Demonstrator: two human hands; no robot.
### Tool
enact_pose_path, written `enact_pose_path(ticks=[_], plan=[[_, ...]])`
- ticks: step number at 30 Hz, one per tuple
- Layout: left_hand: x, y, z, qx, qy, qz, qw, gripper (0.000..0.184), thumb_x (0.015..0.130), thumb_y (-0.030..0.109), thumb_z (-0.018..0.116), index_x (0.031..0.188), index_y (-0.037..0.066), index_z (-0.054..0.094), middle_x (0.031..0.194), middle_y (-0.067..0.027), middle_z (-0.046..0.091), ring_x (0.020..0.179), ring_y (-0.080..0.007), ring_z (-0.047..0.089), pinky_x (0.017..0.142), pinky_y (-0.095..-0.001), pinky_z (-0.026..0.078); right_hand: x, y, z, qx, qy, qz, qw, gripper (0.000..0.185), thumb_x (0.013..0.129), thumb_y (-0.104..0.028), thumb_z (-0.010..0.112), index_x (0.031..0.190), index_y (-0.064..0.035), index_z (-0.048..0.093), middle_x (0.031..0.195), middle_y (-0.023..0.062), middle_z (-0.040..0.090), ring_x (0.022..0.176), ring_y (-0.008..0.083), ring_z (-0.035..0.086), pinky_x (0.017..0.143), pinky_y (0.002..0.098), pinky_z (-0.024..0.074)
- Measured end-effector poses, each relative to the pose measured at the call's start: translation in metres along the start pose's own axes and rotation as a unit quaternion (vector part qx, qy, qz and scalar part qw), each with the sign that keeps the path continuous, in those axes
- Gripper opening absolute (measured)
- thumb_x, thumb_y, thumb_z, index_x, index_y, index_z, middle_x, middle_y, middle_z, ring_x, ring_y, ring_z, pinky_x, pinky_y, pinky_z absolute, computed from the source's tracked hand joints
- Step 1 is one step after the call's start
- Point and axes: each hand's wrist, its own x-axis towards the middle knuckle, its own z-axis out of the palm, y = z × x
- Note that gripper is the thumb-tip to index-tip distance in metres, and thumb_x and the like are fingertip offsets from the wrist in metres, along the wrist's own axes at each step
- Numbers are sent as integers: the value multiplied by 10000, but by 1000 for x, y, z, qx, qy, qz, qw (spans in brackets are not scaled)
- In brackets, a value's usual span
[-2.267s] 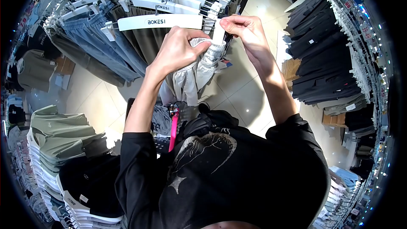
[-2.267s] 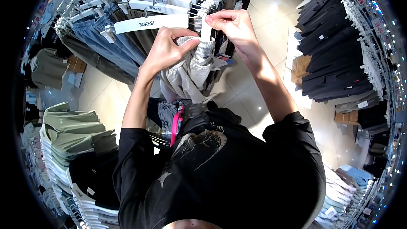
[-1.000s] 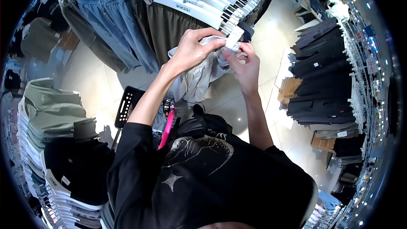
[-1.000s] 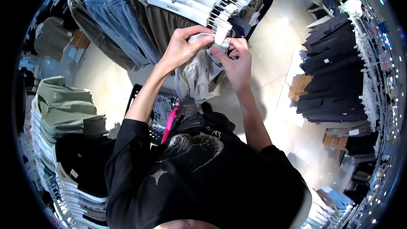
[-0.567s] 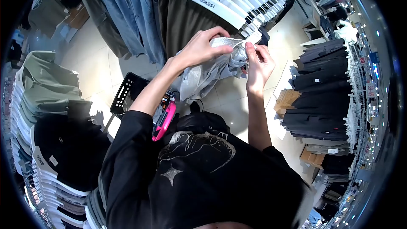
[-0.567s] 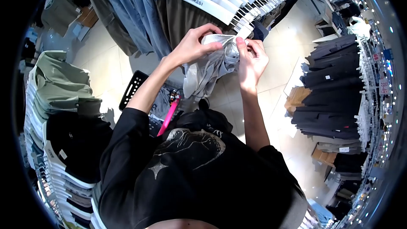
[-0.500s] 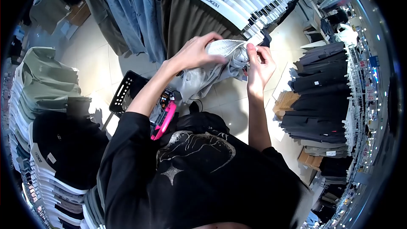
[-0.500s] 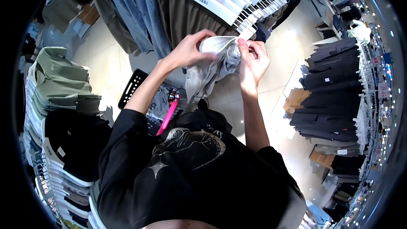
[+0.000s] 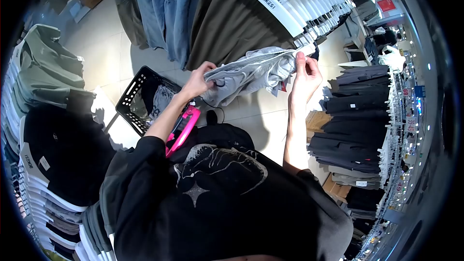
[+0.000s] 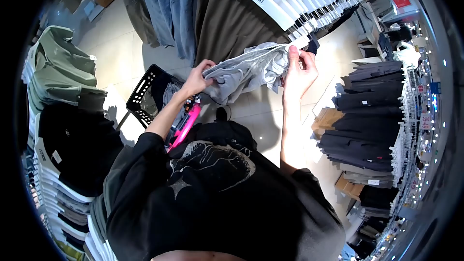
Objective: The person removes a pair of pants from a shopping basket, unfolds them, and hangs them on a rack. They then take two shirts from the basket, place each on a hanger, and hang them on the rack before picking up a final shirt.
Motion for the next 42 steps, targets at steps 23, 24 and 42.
enact_pose_path(ticks=[23,24,42], plan=[[123,47,-169,-151,196,99,964,108,896,37,763,952,14,673,840,31,666,783,-43,580,704,-226,456,-2,-97,97,-152,146,-242,947,361,909,-43,727,1224,2,556,1141,120,593,1053,255,576,923,371,435],[124,47,-171,-145,194,100,965,106,897,39,761,948,16,671,837,32,664,782,-43,579,703,-226,455,10,-116,114,-112,90,-290,946,352,907,-70,736,1208,7,570,1142,137,597,1074,262,573,944,387,438],[91,98,-237,-113,118,115,980,144,894,62,782,1001,-13,719,867,14,698,811,-47,605,741,-234,480,141,-141,268,-244,-105,-196,944,452,988,-406,668,1109,30,660,863,236,728,854,406,728,767,504,541]])
